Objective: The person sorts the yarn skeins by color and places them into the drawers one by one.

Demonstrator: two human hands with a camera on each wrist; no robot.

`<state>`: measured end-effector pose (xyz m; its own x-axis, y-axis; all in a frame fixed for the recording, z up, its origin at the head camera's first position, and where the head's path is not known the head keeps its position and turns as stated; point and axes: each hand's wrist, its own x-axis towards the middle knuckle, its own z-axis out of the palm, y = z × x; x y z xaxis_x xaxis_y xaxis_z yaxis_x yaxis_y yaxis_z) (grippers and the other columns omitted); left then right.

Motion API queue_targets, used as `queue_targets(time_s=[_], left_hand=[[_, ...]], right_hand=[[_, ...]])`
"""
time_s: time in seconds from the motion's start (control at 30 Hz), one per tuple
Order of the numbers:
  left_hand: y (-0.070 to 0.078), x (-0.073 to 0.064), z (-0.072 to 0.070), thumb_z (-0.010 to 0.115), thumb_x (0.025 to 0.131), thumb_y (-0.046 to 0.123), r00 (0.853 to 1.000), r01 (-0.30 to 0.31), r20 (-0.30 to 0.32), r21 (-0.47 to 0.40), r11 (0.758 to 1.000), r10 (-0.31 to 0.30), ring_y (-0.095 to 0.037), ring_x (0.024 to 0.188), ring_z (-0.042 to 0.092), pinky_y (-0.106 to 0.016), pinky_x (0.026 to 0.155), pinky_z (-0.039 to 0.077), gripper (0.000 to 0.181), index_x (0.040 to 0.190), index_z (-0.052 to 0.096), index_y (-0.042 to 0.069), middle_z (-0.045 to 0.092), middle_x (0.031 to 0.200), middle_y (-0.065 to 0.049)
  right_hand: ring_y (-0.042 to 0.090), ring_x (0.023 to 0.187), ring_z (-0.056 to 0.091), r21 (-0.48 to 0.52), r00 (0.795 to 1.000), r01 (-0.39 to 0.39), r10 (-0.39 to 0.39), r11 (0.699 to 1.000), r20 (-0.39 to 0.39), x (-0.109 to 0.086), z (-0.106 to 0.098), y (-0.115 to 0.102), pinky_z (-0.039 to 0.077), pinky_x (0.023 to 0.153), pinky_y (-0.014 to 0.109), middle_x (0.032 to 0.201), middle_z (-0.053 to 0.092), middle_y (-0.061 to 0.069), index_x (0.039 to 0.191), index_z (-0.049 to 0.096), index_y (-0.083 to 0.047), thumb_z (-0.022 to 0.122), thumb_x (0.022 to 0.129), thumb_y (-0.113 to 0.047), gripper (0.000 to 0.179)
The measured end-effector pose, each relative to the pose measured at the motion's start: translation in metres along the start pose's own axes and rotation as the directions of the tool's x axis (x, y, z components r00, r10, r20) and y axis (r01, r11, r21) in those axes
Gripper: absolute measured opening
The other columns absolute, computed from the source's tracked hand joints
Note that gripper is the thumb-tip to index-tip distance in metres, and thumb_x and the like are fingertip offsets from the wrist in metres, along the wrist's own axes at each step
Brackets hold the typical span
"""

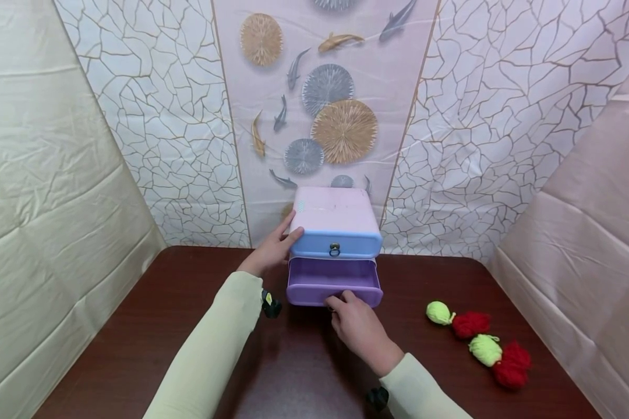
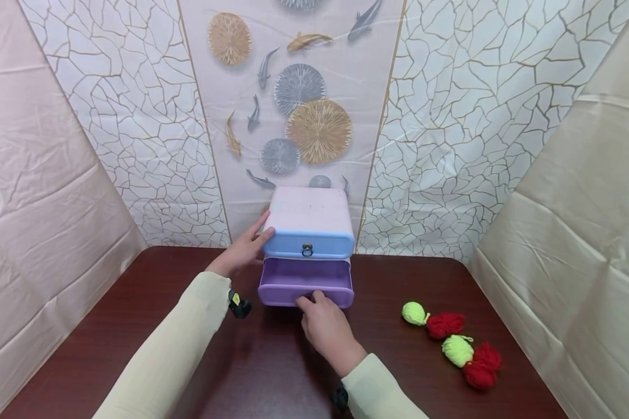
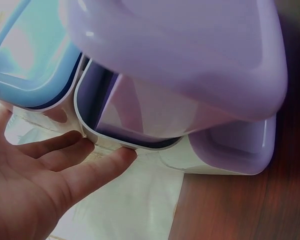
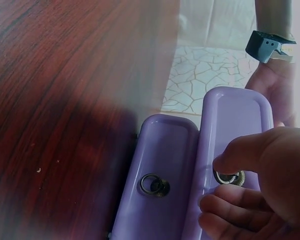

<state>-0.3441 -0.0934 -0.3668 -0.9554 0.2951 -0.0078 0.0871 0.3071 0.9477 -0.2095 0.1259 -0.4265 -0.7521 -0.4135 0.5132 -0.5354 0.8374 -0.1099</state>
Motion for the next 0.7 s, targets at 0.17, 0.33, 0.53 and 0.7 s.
queue_targets(time_s=[0.17,0.33,0.53,0.7], left_hand=[[-0.0033,0.0023,0.0000,0.049,0.088,0.069,1.000,-0.007,-0.001,-0.008,1.000,0.007,-0.038,0.122,0.054,-0.046,0.087,0.054,0.074,0.149,0.010,0.056,0.033,0.154,-0.020],[-0.0035,0.0028,0.0000,0.049,0.088,0.068,1.000,-0.010,-0.004,-0.007,1.000,0.010,-0.036,0.119,0.056,-0.042,0.082,0.055,0.074,0.149,0.010,0.055,0.034,0.154,-0.020],[-0.0024,0.0034,-0.0003,0.048,0.092,0.063,1.000,0.002,0.006,-0.018,1.000,-0.002,-0.035,0.117,0.055,-0.043,0.082,0.054,0.070,0.150,0.009,0.054,0.033,0.155,-0.020],[-0.0003,0.0028,-0.0008,0.046,0.096,0.057,1.000,0.016,0.021,-0.022,1.000,-0.015,-0.037,0.121,0.053,-0.054,0.089,0.052,0.070,0.152,0.005,0.049,0.028,0.156,-0.021]], right_hand=[[0.015,0.072,0.059,-0.011,1.000,0.001,-0.001,1.000,0.004,-0.0007,-0.0006,-0.0002,0.050,0.063,0.032,0.084,0.060,0.000,0.109,0.070,-0.017,0.071,0.081,-0.008,0.029],[0.017,0.070,0.060,-0.007,1.000,0.016,-0.016,1.000,0.004,-0.0029,-0.0013,0.0002,0.050,0.062,0.034,0.085,0.064,0.001,0.115,0.070,-0.017,0.071,0.081,-0.012,0.035],[0.014,0.067,0.055,0.019,0.999,-0.018,0.017,1.000,0.048,-0.0063,-0.0053,0.0027,0.049,0.059,0.032,0.084,0.063,-0.001,0.116,0.070,-0.018,0.071,0.083,-0.014,0.033],[0.011,0.066,0.054,0.009,0.996,-0.046,0.045,0.999,0.079,-0.0097,-0.0081,0.0062,0.049,0.060,0.030,0.084,0.063,-0.003,0.113,0.071,-0.020,0.071,0.085,-0.017,0.029]])
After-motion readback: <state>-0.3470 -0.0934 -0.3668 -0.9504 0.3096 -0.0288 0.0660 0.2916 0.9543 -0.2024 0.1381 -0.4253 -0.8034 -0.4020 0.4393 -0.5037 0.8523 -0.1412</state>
